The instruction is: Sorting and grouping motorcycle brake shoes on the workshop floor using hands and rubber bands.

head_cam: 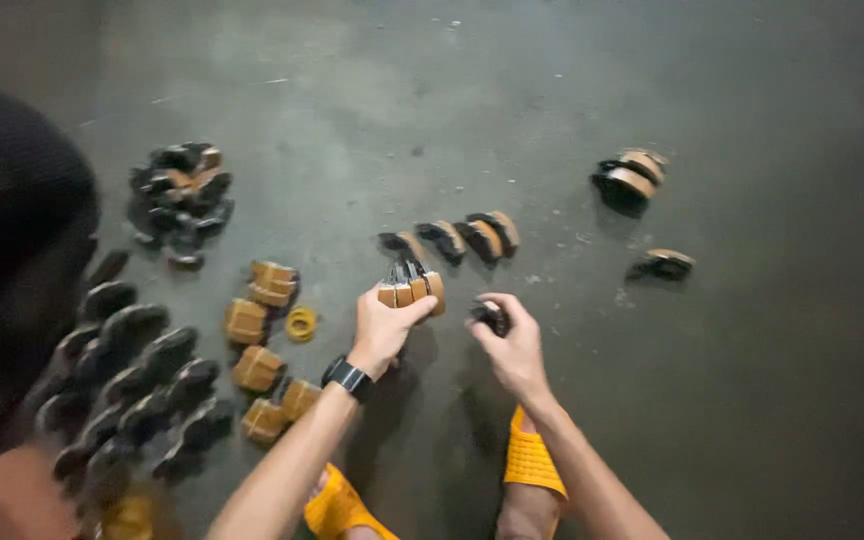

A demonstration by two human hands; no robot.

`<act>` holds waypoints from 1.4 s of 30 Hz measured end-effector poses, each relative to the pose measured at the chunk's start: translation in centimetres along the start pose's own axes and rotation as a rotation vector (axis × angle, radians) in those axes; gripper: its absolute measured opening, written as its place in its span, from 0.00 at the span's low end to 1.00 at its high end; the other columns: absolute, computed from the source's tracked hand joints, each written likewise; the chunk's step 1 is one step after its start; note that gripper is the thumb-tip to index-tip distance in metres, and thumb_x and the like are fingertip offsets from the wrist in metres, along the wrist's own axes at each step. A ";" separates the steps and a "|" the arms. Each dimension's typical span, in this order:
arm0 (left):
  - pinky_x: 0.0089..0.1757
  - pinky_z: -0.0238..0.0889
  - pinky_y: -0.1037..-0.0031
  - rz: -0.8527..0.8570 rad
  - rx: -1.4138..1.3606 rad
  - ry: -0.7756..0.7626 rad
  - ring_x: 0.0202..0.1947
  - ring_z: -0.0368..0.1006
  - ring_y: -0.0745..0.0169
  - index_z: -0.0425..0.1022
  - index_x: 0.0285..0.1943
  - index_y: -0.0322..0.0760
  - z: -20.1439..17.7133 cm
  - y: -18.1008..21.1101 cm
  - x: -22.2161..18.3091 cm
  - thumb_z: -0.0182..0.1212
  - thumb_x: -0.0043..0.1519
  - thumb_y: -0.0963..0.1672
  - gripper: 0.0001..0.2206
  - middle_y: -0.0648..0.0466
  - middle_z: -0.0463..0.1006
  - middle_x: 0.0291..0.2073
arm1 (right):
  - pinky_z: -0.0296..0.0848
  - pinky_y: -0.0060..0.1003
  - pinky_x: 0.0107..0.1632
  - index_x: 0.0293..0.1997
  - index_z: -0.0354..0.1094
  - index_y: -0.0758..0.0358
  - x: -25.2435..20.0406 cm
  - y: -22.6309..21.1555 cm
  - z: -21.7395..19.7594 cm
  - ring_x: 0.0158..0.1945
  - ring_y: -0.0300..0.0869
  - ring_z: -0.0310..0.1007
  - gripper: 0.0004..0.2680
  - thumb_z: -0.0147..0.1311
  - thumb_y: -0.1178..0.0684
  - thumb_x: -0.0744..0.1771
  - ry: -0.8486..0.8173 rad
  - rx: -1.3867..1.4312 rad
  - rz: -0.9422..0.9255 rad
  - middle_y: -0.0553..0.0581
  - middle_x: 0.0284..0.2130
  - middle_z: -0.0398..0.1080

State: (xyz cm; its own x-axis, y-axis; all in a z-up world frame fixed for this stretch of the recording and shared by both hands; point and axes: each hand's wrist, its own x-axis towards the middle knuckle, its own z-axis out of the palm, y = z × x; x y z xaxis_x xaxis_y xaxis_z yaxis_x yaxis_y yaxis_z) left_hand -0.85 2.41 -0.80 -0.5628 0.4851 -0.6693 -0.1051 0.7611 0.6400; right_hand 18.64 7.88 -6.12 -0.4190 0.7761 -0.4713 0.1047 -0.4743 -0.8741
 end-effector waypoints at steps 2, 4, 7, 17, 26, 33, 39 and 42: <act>0.35 0.71 0.73 0.073 -0.010 -0.066 0.33 0.76 0.70 0.78 0.45 0.29 3.2 -0.6 0.6 0.76 0.53 0.42 0.16 0.53 0.83 0.37 | 0.73 0.29 0.43 0.47 0.71 0.63 0.0 0.4 -5.0 0.38 0.33 0.72 0.11 0.63 0.58 0.62 0.088 -0.123 0.055 0.47 0.34 0.73; 0.38 0.73 0.75 0.157 -0.033 -0.133 0.35 0.78 0.72 0.79 0.45 0.30 6.5 -1.2 1.1 0.76 0.52 0.42 0.15 0.54 0.84 0.38 | 0.74 0.31 0.42 0.45 0.73 0.63 -0.3 1.1 -10.9 0.37 0.34 0.73 0.10 0.64 0.58 0.61 0.176 -0.247 0.106 0.50 0.33 0.75; 0.39 0.74 0.75 0.189 -0.034 -0.111 0.34 0.80 0.71 0.80 0.45 0.31 8.2 -1.8 1.3 0.74 0.52 0.42 0.14 0.55 0.85 0.36 | 0.74 0.34 0.43 0.42 0.72 0.66 0.8 1.4 -18.3 0.37 0.38 0.76 0.08 0.64 0.58 0.62 0.329 -0.537 -0.088 0.55 0.33 0.76; 0.39 0.73 0.75 0.315 0.087 -0.042 0.35 0.79 0.70 0.81 0.44 0.31 2.1 0.5 0.4 0.75 0.54 0.44 0.14 0.54 0.85 0.36 | 0.75 0.49 0.51 0.57 0.72 0.64 7.6 1.7 -22.4 0.48 0.53 0.74 0.16 0.66 0.56 0.64 0.023 -1.289 0.025 0.66 0.50 0.71; 0.41 0.75 0.77 0.160 -0.207 -0.243 0.36 0.79 0.72 0.82 0.49 0.29 0.1 3.2 -3.4 0.72 0.56 0.41 0.13 0.55 0.85 0.39 | 0.77 0.32 0.44 0.46 0.71 0.66 0.1 -4.6 -1.9 0.39 0.35 0.76 0.14 0.70 0.55 0.61 0.048 -0.264 -0.118 0.54 0.37 0.78; 0.41 0.75 0.78 0.195 -0.294 -0.240 0.37 0.79 0.71 0.82 0.46 0.29 -1.5 3.1 -3.8 0.72 0.57 0.41 0.11 0.55 0.84 0.38 | 0.74 0.30 0.46 0.50 0.70 0.67 -1.7 -7.0 1.8 0.42 0.32 0.73 0.12 0.64 0.59 0.63 -0.096 -0.063 -0.152 0.52 0.38 0.74; 0.33 0.69 0.78 0.225 -0.215 -0.151 0.33 0.77 0.70 0.81 0.47 0.29 -1.9 3.3 -4.5 0.74 0.57 0.41 0.13 0.53 0.83 0.37 | 0.73 0.28 0.46 0.50 0.69 0.68 -2.1 -7.2 1.8 0.43 0.32 0.73 0.12 0.63 0.60 0.63 -0.148 0.000 -0.189 0.51 0.39 0.73; 0.29 0.70 0.74 0.044 -0.194 -0.181 0.29 0.80 0.61 0.83 0.46 0.30 -2.5 4.8 -4.5 0.72 0.57 0.43 0.12 0.49 0.84 0.32 | 0.72 0.28 0.44 0.57 0.73 0.65 -1.8 -7.3 -0.8 0.41 0.32 0.70 0.14 0.60 0.59 0.65 -0.209 0.120 0.061 0.49 0.37 0.72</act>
State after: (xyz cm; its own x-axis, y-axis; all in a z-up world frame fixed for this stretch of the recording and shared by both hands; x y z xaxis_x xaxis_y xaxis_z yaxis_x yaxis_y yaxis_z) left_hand -0.85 2.80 6.23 -0.4163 0.5986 -0.6843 -0.2487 0.6490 0.7190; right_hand 19.36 10.29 0.99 -0.5941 0.6477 -0.4770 0.0329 -0.5730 -0.8189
